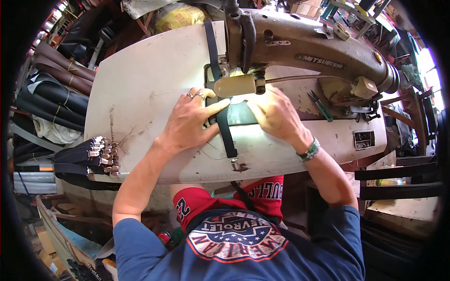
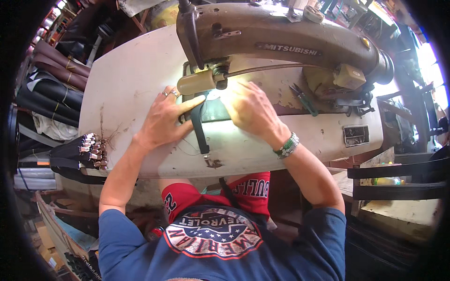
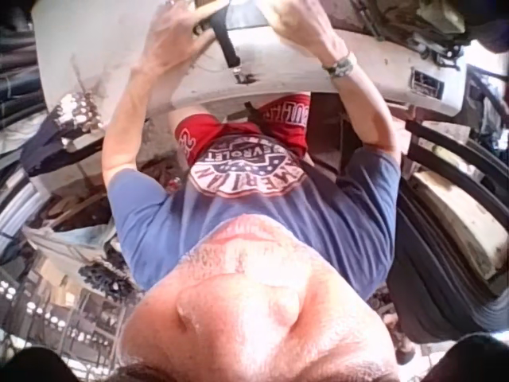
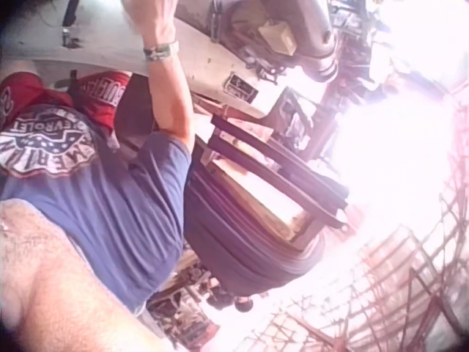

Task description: The person sews black webbing straps using an industrial sewing machine.

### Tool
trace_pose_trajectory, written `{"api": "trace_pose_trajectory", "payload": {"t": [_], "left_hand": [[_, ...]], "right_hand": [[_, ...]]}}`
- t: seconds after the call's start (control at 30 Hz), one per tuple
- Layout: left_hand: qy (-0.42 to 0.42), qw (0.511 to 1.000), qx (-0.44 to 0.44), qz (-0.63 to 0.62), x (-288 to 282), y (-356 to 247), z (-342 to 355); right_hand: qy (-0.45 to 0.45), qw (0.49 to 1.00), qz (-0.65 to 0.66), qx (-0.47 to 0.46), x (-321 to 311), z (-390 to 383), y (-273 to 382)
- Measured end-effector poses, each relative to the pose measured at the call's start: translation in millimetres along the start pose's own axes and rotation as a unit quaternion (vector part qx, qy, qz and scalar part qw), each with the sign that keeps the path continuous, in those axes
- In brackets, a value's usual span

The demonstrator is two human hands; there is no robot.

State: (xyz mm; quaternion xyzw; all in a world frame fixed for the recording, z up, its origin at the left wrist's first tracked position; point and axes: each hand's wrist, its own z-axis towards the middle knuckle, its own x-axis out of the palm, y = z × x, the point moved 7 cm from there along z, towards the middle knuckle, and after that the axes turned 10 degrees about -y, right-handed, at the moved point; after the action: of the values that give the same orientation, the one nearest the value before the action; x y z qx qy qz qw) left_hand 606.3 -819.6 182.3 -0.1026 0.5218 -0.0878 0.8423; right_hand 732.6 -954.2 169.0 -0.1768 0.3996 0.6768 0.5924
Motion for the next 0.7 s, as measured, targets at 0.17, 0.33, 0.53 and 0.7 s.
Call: {"api": "trace_pose_trajectory", "payload": {"t": [0.17, 0.33, 0.53, 0.7], "left_hand": [[-0.031, 0.997, 0.013, -0.073, 14, 2, -8], [-0.103, 0.992, 0.006, -0.076, 6, -2, -9], [-0.068, 0.997, 0.028, -0.018, 20, -2, -15], [-0.061, 0.998, 0.026, -0.010, 23, -7, -15]], "right_hand": [[0.030, 0.998, 0.022, -0.042, 20, 1, 21], [0.065, 0.998, -0.027, -0.002, 17, -9, 16], [0.035, 0.999, -0.041, 0.009, 13, -5, 12], [0.066, 0.996, -0.042, 0.031, 20, -8, 5]]}}
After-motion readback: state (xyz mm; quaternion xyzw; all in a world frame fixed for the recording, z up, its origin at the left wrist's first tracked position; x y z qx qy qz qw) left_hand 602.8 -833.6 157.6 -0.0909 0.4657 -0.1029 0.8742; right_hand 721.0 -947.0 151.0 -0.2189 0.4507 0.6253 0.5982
